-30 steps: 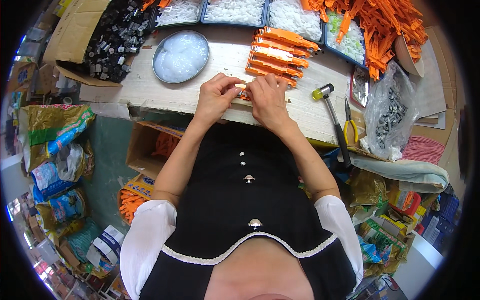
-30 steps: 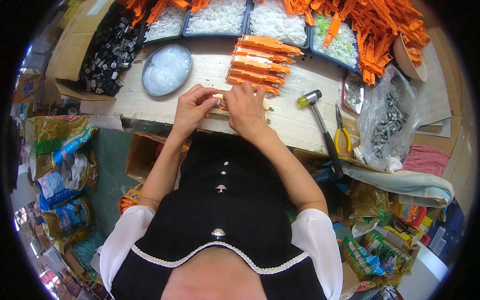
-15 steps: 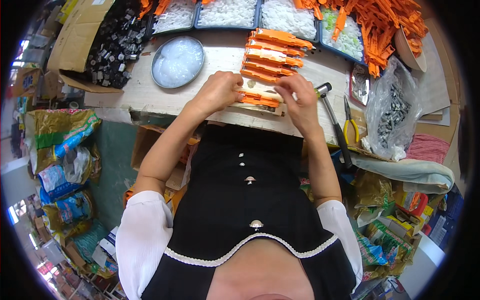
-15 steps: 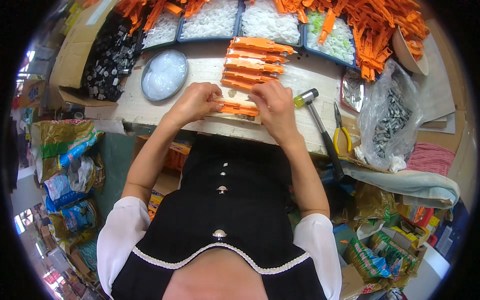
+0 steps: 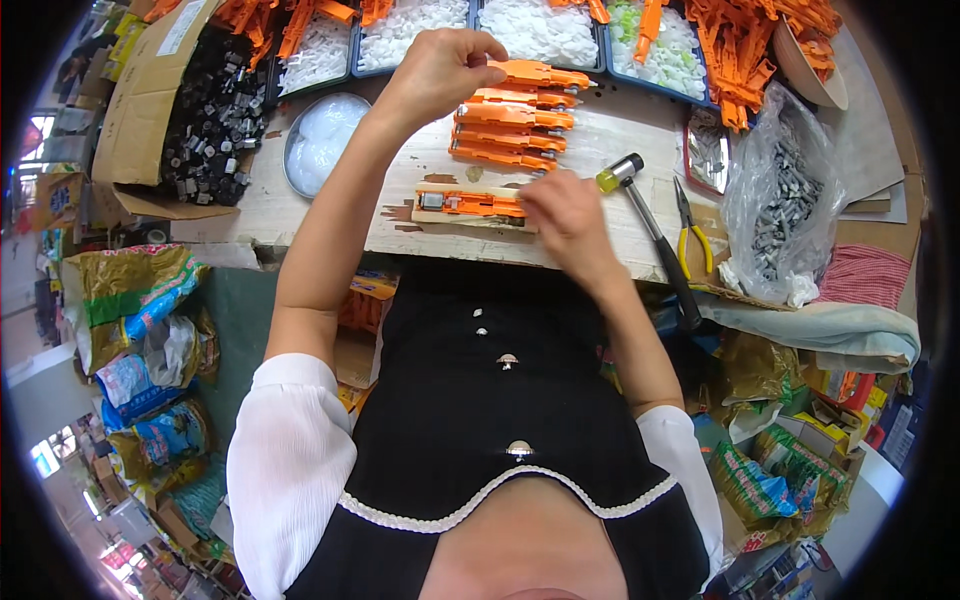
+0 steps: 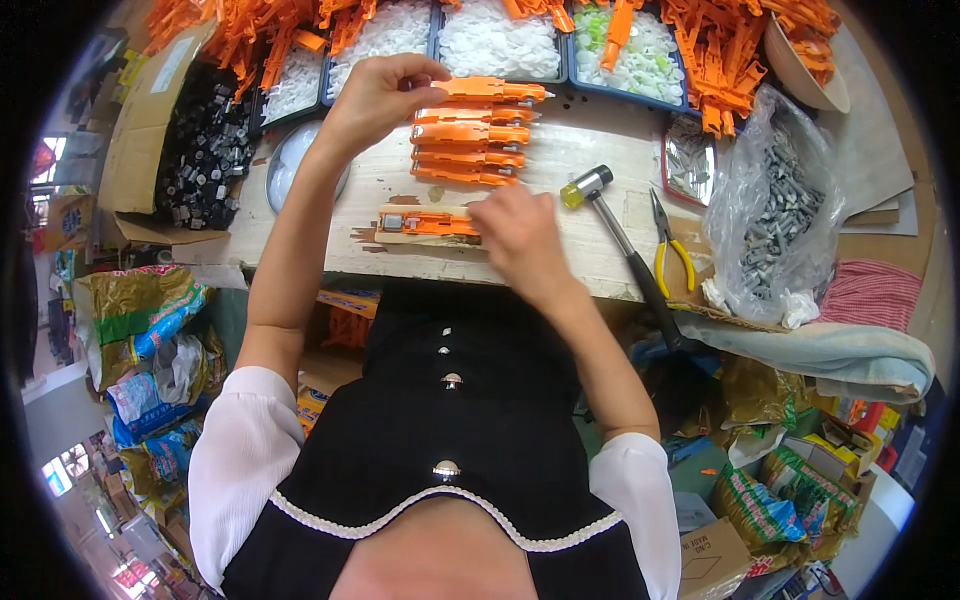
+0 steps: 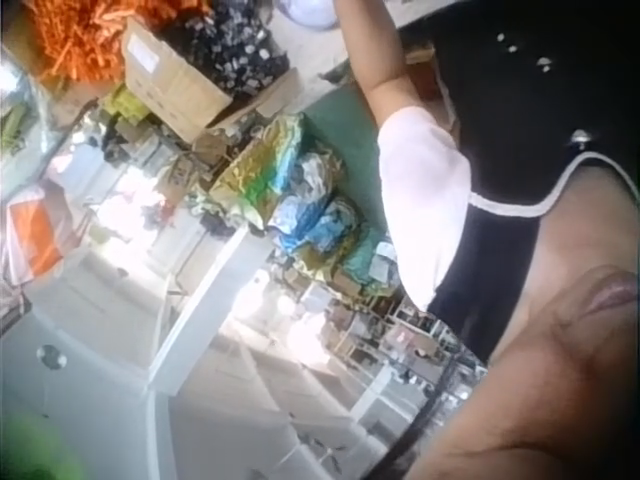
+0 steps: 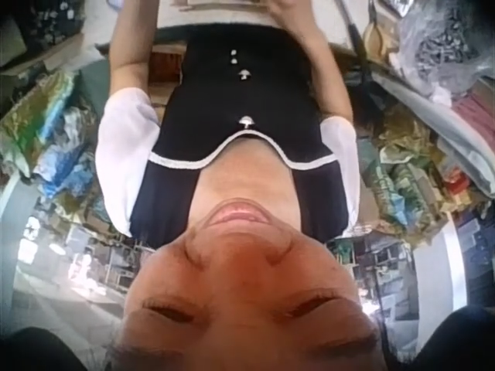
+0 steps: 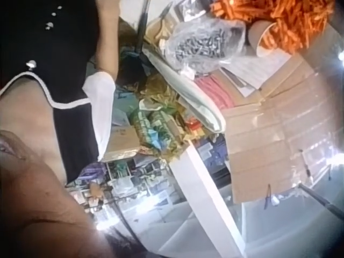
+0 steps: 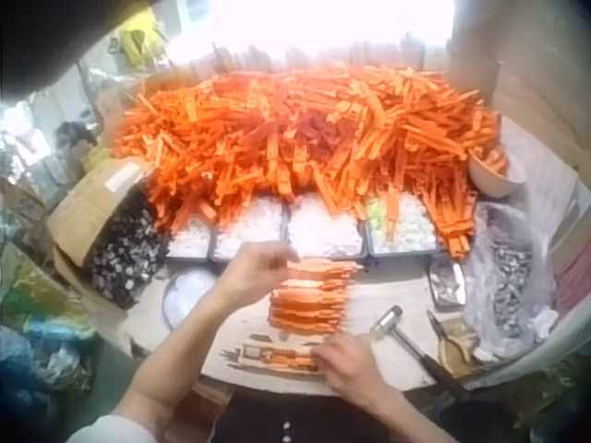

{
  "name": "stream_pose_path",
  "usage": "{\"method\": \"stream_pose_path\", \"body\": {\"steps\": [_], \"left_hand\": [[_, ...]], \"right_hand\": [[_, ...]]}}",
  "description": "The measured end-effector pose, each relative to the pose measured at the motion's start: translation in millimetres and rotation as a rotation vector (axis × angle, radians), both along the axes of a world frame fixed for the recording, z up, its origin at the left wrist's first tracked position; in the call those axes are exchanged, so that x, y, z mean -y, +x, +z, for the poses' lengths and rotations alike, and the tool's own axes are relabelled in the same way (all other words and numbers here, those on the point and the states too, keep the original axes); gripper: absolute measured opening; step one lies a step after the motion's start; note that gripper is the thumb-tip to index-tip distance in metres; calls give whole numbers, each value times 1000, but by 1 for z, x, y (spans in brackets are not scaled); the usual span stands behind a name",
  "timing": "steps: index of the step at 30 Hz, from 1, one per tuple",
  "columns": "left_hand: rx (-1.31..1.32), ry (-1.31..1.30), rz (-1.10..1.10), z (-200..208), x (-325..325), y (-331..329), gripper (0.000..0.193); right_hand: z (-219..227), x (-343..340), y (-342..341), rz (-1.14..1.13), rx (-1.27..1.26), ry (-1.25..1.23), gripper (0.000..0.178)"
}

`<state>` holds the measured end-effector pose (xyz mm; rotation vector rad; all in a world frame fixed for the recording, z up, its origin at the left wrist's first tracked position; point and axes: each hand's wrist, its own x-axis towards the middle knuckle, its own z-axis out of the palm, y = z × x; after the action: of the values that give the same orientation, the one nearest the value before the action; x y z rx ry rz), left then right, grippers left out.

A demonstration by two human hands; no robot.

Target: Assembling small plastic toy components at a workbench.

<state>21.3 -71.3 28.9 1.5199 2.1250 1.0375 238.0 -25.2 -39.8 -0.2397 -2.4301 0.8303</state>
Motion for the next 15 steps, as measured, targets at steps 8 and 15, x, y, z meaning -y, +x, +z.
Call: {"method": "stream_pose_path", "body": {"steps": [8,15], "left_hand": [[190,31,119,-20,22,-21,18],[42,-1,154,-20,4,-41,14]], "right_hand": [[-13,28,-42,85,81,221,17],[-9,16,-38,22,17,191,16]]}}
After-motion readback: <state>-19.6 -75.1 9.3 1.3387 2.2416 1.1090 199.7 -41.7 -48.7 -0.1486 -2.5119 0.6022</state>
